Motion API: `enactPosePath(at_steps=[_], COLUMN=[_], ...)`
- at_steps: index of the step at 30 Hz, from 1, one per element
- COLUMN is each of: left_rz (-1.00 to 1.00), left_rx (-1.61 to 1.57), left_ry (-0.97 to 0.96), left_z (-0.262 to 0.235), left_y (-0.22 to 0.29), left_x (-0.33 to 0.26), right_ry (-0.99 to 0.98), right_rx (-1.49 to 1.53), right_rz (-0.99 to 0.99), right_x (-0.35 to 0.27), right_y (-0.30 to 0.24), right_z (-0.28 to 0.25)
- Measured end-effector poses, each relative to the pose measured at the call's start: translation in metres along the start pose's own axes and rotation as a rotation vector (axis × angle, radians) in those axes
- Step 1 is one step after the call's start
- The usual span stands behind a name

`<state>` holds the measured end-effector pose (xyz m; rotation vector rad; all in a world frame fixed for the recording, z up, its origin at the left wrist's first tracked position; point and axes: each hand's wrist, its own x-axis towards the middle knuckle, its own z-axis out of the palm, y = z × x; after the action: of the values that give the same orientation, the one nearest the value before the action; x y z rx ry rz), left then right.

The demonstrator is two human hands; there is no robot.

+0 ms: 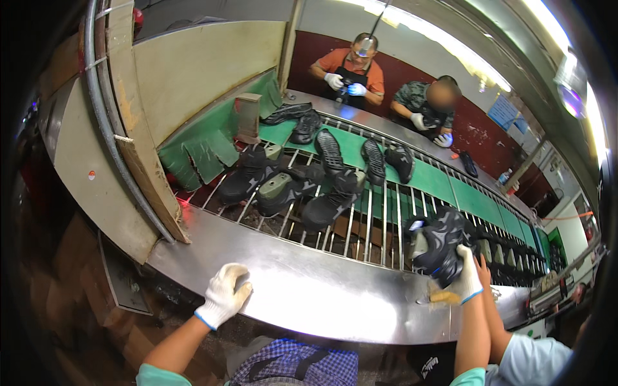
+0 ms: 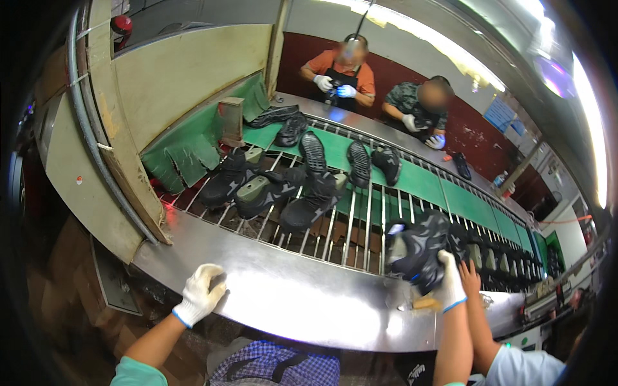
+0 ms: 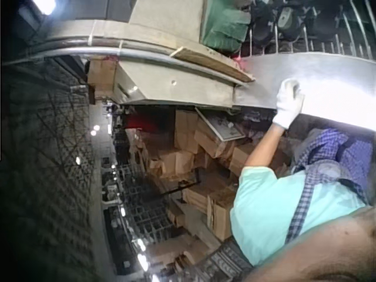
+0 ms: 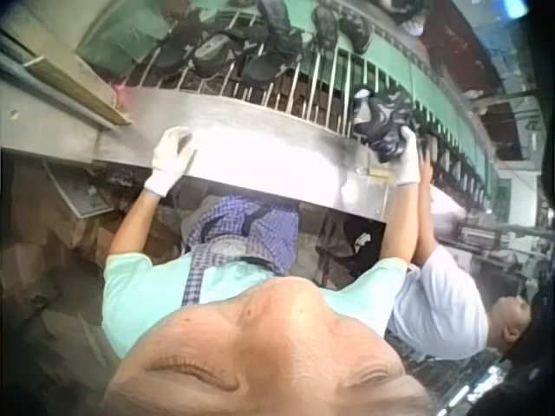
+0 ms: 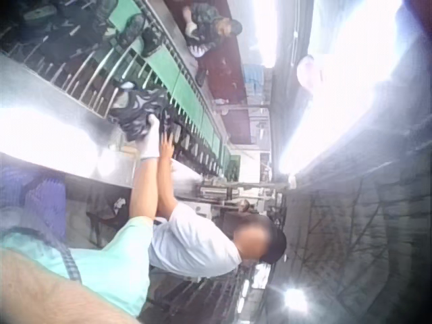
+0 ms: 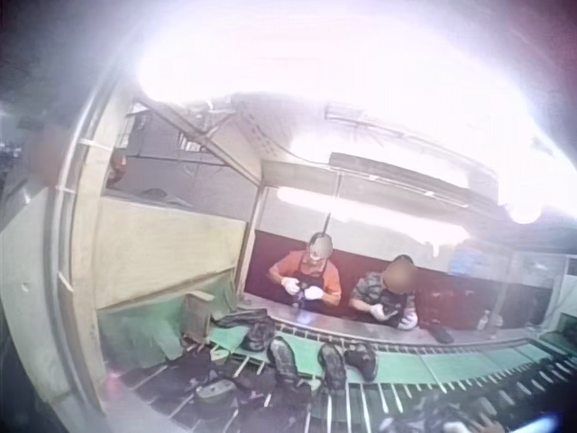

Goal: The person uses a small knife to trim material from the edges of several shoes and soles, rubs parts of the shoes with their gloved hands, and places them onto a conveyor belt.

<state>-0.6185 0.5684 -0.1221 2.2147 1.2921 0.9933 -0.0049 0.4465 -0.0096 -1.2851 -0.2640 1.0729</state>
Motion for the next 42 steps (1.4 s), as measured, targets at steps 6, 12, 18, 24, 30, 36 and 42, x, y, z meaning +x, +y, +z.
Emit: enactPosePath(at_steps=[6, 12, 18, 24, 30, 36, 42], left_rz=[0.03, 0.004, 0.019, -0.006, 0.001, 0.023, -0.016], left_rx=[0.178, 0.236, 0.306, 0.316, 0.299, 0.32, 0.249], left_ry=[0.071, 0.082, 0.038, -0.045, -0.041, -0.003, 0.029], left_z=[0.014, 0.014, 0.012, 0.018, 0.018, 0.019, 0.009], left_y=[0.028, 0.022, 0.025, 0.015, 0.014, 0.002, 0.0], left_x=[0.017, 0.029, 0.037, 0.04, 0.041, 0.041, 0.026], right_ry=[0.327, 0.053, 0.066, -0.2, -0.508, -0.4, -0.465], right_rx=[-1.703, -1.937, -2.197, -1.621, -2.085, -1.463, -1.393], right_rz=[-0.813, -0.847, -0.763, -1.112, -0.924, -0.947, -0.923], right_x=[0.125, 0.242, 0.376, 0.36, 0.312, 0.317, 0.128], right_y=[-0.018, 0.044, 0.073, 0.017, 0.06, 0.035, 0.005], right_z=[0.065, 0.215, 0.237, 0.303, 0.377, 0.355, 0.367])
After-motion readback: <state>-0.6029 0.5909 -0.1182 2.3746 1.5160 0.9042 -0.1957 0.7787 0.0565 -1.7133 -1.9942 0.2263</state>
